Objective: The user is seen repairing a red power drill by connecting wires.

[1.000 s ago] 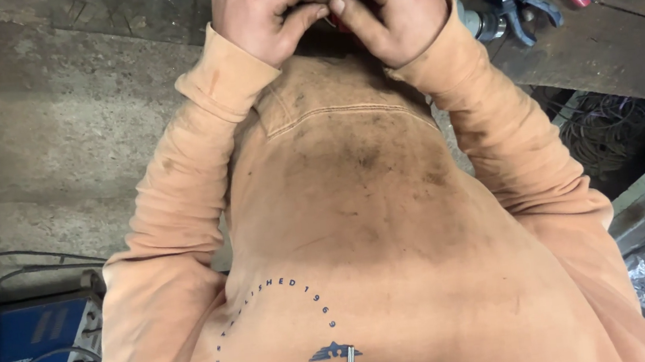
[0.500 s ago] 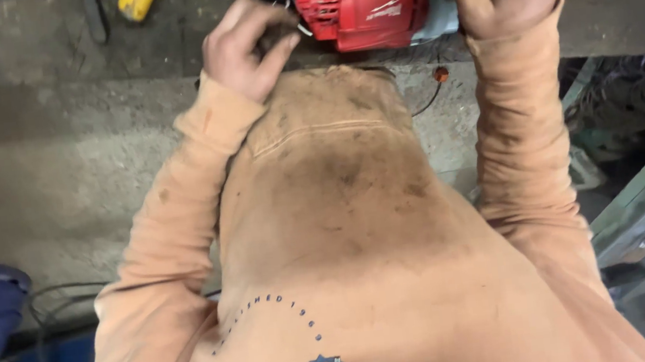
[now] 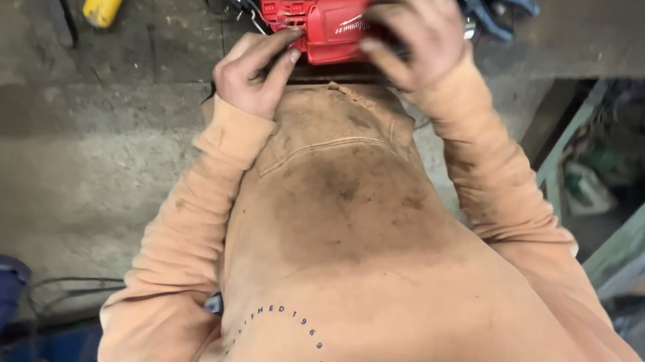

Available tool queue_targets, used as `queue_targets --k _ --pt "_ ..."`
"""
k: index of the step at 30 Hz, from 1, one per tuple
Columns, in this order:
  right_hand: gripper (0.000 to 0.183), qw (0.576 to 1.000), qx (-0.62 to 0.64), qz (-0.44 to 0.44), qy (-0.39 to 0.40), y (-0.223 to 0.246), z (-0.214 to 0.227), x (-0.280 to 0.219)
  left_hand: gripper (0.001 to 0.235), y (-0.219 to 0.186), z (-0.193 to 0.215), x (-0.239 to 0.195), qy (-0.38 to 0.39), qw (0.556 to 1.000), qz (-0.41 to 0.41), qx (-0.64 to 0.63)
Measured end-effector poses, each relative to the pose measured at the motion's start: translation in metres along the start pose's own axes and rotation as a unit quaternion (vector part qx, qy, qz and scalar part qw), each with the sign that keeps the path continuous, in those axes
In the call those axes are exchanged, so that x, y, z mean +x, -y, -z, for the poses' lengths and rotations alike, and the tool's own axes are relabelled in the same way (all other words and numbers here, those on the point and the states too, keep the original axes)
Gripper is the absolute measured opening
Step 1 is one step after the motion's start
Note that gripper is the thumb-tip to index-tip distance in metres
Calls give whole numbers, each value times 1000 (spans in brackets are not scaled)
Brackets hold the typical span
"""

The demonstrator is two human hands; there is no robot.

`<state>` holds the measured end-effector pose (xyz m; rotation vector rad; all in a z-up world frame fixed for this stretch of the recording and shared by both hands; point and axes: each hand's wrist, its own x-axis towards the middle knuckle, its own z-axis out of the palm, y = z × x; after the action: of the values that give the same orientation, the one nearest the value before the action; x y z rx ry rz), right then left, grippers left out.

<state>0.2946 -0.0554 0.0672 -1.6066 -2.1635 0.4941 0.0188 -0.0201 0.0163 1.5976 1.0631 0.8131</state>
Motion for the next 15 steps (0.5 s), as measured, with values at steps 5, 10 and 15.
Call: queue_targets --k 5,10,15 --pt "39 985 43 143 88 -1 -16 44 14 22 -35 -19 -104 988 73 -89" --pt "44 972 53 192 123 -7 -24 48 11 36 -63 -34 -186 971 86 -126" --pt "45 972 65 191 123 -10 -26 50 11 31 -75 -34 -238 960 66 -130"
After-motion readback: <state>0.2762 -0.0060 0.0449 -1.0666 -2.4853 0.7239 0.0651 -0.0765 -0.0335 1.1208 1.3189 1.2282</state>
